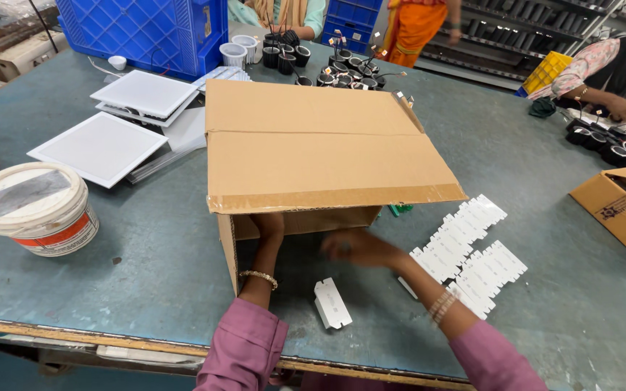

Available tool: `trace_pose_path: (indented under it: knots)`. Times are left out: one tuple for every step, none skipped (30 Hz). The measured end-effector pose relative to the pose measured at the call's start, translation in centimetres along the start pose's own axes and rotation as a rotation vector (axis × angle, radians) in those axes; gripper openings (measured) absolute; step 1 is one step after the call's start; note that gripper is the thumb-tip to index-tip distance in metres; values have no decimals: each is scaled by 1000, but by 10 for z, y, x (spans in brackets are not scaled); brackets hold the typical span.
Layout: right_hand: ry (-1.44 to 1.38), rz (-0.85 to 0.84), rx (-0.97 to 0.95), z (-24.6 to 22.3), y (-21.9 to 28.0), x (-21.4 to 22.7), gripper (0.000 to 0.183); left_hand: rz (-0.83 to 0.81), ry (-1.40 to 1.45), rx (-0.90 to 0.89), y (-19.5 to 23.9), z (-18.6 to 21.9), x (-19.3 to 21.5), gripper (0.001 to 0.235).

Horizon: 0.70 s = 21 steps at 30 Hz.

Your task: The person removes small white plastic components from a cardboard box, arranges them on a table, and writes on them with a black marker. The person repeats this process for several components.

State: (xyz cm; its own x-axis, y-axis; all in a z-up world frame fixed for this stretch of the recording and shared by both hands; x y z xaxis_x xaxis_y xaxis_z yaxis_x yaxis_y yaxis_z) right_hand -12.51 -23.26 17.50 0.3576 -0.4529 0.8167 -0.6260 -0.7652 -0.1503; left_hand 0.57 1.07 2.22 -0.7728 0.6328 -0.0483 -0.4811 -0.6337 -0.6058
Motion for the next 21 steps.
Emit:
trace_pose_path:
  knots:
    - [221, 203, 164, 19, -15, 4, 33, 3, -31, -32, 0, 1, -1, 25]
    - [473, 315, -20, 47, -33, 10, 31, 5, -64, -64, 0, 0, -1, 25]
    - [721, 423, -209, 73, -45, 19, 28, 6, -98, -96, -1, 0, 1, 24]
    - [722, 508, -101, 93, -54, 27, 36, 5, -47, -78, -1, 0, 1, 24]
    - [720, 592, 9, 111, -61, 33, 45, 5, 4, -60, 0, 1, 2, 25]
    - [599, 554, -33, 129, -67, 36, 50, 6, 54, -44, -2, 1, 3, 25]
    - [529, 533, -56, 142, -75, 39, 49, -8, 45, -18, -5, 1, 4, 27]
    - [490, 499, -108, 152, -77, 39, 49, -23, 36, 8, -7, 0, 6, 30]
    - [481, 475, -141, 158, -80, 40, 49, -37, 27, 34, -10, 0, 9, 33]
    - [473, 444, -179, 163, -77, 41, 49, -54, 22, 65, -8, 0, 8, 37]
    - [468, 425, -198, 165, -74, 43, 49, -73, 18, 91, -7, 0, 8, 37]
    - [462, 399, -213, 167, -66, 43, 48, -87, 25, 117, -4, 0, 8, 37]
    - [459, 381, -220, 167, -65, 45, 48, -84, 27, 134, -3, -1, 7, 37]
    - [451, 366, -218, 165, -66, 45, 48, -81, 31, 144, -3, -2, 7, 37]
    - [443, 354, -214, 163, -69, 44, 48, -79, 37, 156, -5, -4, 9, 38]
    - [442, 342, -205, 160, -74, 43, 47, -69, 41, 167, -5, -4, 9, 38]
    - [435, 333, -204, 158, -76, 42, 47, -58, 46, 177, -6, -5, 10, 38]
    - [430, 323, -202, 155, -79, 41, 47, -52, 51, 186, -6, -5, 10, 38]
    - [431, 312, -206, 154, -79, 40, 47, -55, 55, 194, -6, -5, 10, 38]
    - [429, 308, -206, 152, -81, 40, 47, -55, 55, 199, -8, -4, 10, 38]
    - [429, 301, -208, 151, -81, 41, 46, -59, 57, 200, -10, -3, 10, 39]
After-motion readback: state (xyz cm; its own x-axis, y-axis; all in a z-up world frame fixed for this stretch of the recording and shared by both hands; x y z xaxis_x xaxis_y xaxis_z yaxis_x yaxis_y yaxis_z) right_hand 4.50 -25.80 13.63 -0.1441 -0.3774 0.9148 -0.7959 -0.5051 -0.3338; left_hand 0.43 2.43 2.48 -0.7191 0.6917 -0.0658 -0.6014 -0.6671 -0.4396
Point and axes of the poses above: each hand's wrist, its own y-axis away from the middle knuckle, its own x-axis out of the back of the hand, z = x × y, the point moved 2 cm from there along -y, towards the middle knuckle, and after that the axes turned 3 degrees about x, right-handed, at the moved point
